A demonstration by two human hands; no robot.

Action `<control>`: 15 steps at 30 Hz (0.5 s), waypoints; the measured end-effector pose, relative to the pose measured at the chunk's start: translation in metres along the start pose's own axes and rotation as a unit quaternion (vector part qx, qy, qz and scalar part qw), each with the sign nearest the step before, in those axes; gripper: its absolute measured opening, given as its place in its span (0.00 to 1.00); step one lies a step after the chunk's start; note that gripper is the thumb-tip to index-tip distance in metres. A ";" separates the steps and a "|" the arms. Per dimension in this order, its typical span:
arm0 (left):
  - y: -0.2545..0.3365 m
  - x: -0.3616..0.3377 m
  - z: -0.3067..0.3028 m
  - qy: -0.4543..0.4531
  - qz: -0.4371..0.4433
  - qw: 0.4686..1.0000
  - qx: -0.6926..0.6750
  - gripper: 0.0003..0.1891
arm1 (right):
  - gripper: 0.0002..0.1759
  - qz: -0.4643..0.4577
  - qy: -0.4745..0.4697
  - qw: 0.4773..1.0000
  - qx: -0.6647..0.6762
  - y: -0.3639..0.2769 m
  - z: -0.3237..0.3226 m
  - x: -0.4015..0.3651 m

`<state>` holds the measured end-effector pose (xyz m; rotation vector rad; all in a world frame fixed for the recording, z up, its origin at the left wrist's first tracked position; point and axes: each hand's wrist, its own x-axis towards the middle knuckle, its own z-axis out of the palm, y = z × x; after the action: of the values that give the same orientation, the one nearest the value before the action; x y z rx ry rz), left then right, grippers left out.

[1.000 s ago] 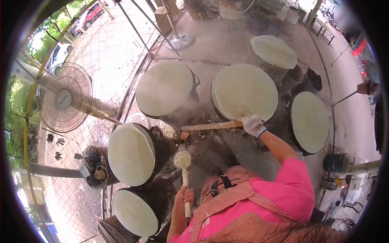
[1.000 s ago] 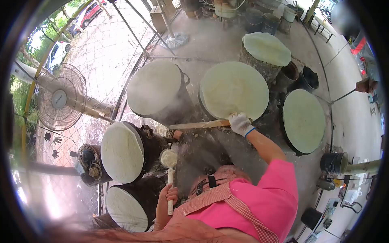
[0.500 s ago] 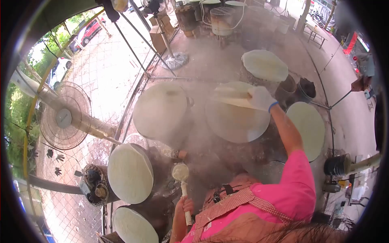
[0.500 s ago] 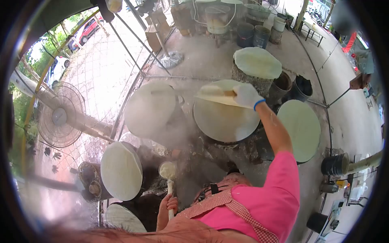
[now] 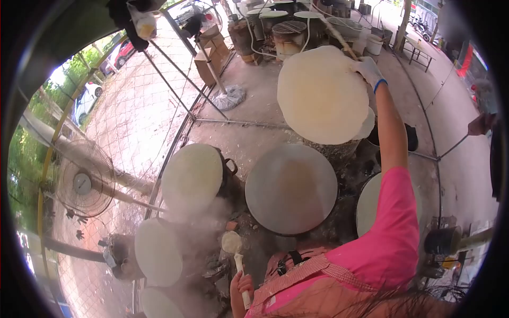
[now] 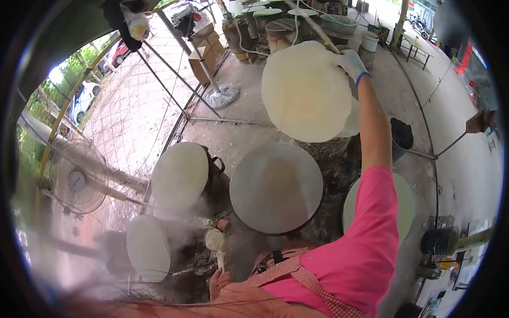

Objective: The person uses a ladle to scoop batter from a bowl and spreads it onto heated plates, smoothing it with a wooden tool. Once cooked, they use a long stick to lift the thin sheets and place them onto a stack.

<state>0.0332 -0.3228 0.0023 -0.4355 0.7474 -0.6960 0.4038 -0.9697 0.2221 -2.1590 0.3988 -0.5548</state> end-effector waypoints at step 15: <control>0.007 0.011 -0.006 0.001 0.066 0.990 0.125 0.15 | 0.32 0.369 0.335 0.862 0.096 0.394 0.124 -0.075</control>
<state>0.0374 -0.3265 -0.0103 -0.1543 0.6743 -0.6559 0.3704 -1.0852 -0.1802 -1.3930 1.4091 -0.8287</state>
